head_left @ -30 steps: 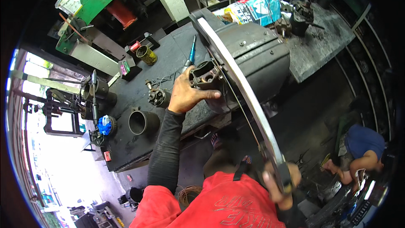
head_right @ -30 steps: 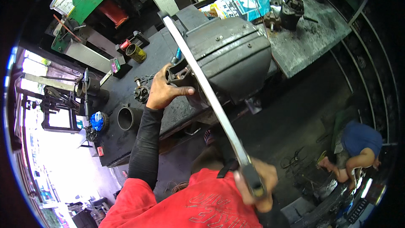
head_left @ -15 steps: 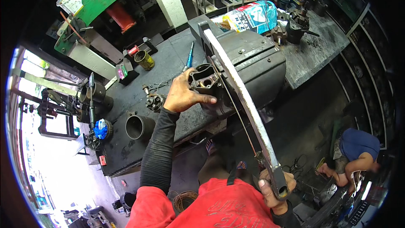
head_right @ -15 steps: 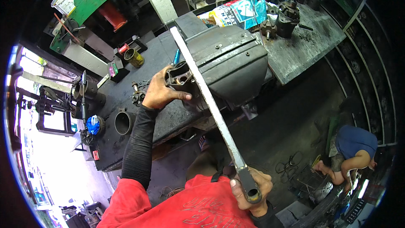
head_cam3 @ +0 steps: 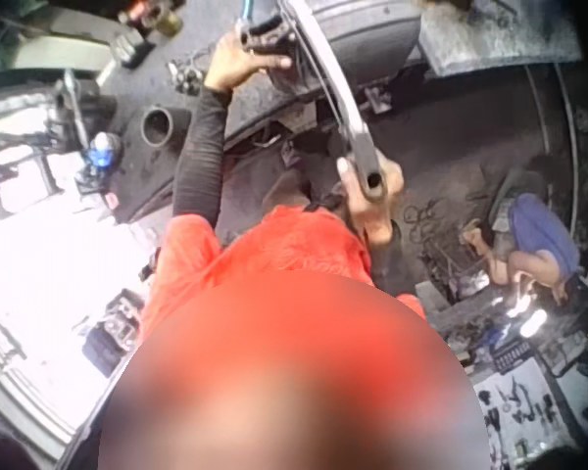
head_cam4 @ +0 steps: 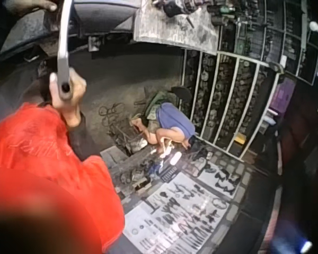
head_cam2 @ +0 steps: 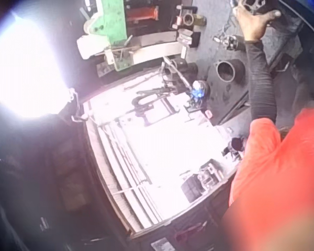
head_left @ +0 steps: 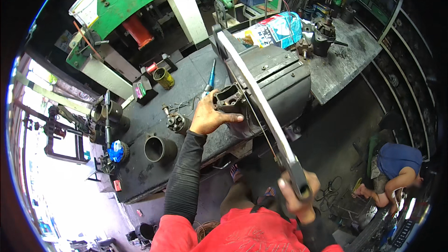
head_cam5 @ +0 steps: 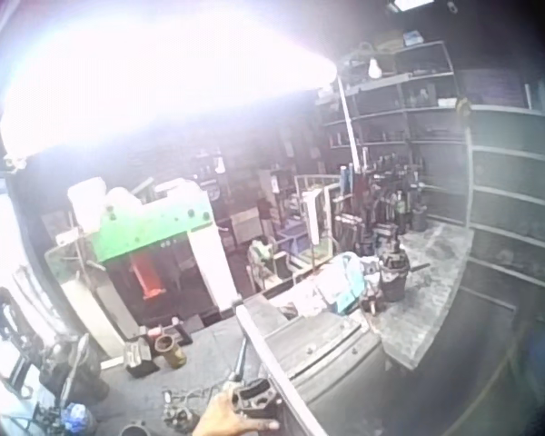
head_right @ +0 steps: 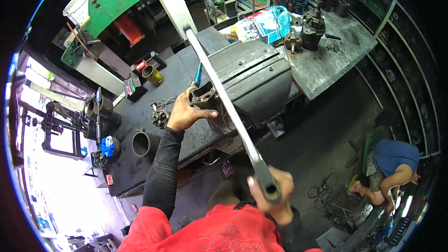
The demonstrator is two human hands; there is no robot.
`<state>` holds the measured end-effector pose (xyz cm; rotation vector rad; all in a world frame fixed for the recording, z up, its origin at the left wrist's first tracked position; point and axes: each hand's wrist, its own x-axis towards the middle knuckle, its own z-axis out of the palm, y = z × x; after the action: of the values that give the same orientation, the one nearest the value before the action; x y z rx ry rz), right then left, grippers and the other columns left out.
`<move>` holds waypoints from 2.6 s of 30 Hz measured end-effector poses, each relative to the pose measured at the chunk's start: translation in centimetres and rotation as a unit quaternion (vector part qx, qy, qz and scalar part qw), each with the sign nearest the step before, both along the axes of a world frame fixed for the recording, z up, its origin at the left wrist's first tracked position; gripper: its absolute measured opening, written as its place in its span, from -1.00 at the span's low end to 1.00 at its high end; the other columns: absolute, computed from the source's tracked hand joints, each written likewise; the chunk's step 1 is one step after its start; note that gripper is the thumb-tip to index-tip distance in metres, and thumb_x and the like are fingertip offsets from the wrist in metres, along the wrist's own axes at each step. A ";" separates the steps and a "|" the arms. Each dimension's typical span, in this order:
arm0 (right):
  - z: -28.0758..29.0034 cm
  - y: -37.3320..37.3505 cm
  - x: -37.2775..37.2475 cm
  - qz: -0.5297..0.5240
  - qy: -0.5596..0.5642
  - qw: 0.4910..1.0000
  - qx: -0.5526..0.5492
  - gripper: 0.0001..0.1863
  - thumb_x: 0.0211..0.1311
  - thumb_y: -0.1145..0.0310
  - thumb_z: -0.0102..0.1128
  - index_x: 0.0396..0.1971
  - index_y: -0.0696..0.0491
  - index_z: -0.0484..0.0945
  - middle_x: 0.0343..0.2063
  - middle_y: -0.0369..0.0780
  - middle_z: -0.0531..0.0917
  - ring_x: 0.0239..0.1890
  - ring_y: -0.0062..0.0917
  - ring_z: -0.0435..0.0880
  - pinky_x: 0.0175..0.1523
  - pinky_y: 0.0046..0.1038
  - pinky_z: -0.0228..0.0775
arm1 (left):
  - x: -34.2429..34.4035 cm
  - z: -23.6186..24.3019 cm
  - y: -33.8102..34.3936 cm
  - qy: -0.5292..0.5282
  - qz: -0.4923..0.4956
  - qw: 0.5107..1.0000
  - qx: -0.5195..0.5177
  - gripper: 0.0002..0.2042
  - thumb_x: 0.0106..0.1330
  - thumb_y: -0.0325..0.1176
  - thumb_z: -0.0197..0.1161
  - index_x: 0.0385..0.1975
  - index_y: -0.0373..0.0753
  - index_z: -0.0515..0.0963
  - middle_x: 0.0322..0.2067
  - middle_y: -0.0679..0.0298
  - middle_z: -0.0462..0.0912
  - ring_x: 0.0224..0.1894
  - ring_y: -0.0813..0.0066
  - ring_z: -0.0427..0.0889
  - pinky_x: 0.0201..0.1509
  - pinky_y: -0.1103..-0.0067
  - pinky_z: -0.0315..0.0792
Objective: The person disassembles a mechanical component on a workbench, removes a cylindrical part, and uses a hacksaw to cut a section of the housing. The person handles the parts with both hands and uses tools to manipulate the component.
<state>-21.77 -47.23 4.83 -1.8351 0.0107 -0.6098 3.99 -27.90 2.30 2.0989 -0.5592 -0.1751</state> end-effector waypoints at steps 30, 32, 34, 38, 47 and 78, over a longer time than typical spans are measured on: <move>-0.8 -0.2 6.1 0.008 -0.013 0.999 -0.029 -0.78 0.19 0.42 0.37 -0.54 0.12 0.50 -0.70 -0.24 0.47 -0.68 -0.52 0.47 -0.50 -0.42 0.30 | -1.7 0.2 -0.9 -0.059 0.084 0.994 -0.028 -0.12 -0.31 -0.10 0.79 0.08 -0.40 0.56 -0.04 0.02 0.77 0.06 0.21 0.74 0.26 0.37 0.53; -0.8 -0.5 5.7 0.014 0.047 0.999 0.019 -0.79 0.20 0.42 0.37 -0.53 0.10 0.51 -0.70 -0.24 0.45 -0.69 -0.51 0.43 -0.51 -0.44 0.28 | -1.4 0.2 -0.9 -0.038 0.065 0.997 -0.004 -0.17 -0.30 -0.13 0.79 0.04 -0.39 0.57 -0.10 0.07 0.79 0.01 0.26 0.76 0.22 0.39 0.55; 0.3 -0.9 1.7 -0.015 -0.002 1.000 -0.018 -0.83 0.17 0.44 0.37 -0.52 0.12 0.55 -0.69 -0.27 0.53 -0.65 -0.60 0.50 -0.48 -0.47 0.34 | -0.9 0.3 -0.6 -0.080 0.055 0.995 -0.004 -0.19 -0.31 -0.13 0.80 0.02 -0.36 0.59 -0.11 0.10 0.80 -0.01 0.29 0.77 0.20 0.40 0.56; 1.8 -0.9 -4.5 -0.004 0.012 1.000 0.024 -0.84 0.11 0.45 0.36 -0.57 0.17 0.59 -0.63 -0.18 0.62 -0.60 -0.44 0.65 -0.35 -0.45 0.53 | -0.3 0.3 -0.2 -0.072 0.035 0.997 0.011 -0.13 -0.34 -0.09 0.82 0.07 -0.35 0.61 0.01 0.02 0.76 0.09 0.15 0.75 0.24 0.34 0.57; -0.4 -0.7 1.9 -0.005 0.032 0.999 0.008 -0.79 0.20 0.47 0.36 -0.55 0.12 0.50 -0.72 -0.24 0.42 -0.70 -0.55 0.37 -0.52 -0.41 0.25 | -1.3 -0.4 -0.6 -0.044 0.032 0.998 -0.023 -0.17 -0.28 -0.04 0.80 0.05 -0.33 0.63 -0.05 0.05 0.79 0.04 0.19 0.76 0.22 0.37 0.57; 1.3 -1.1 -4.5 -0.003 0.014 0.998 0.055 -0.84 0.09 0.44 0.39 -0.53 0.19 0.59 -0.64 -0.19 0.60 -0.62 -0.45 0.61 -0.40 -0.47 0.47 | 0.3 -0.6 0.2 0.018 0.008 1.000 -0.007 -0.03 -0.32 0.04 0.81 0.12 -0.43 0.57 0.04 -0.04 0.72 0.13 0.11 0.71 0.28 0.31 0.53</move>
<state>-26.27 -48.38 6.09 -1.7367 0.0675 -0.5761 4.30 -27.72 1.68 2.0827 -0.5220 -0.1990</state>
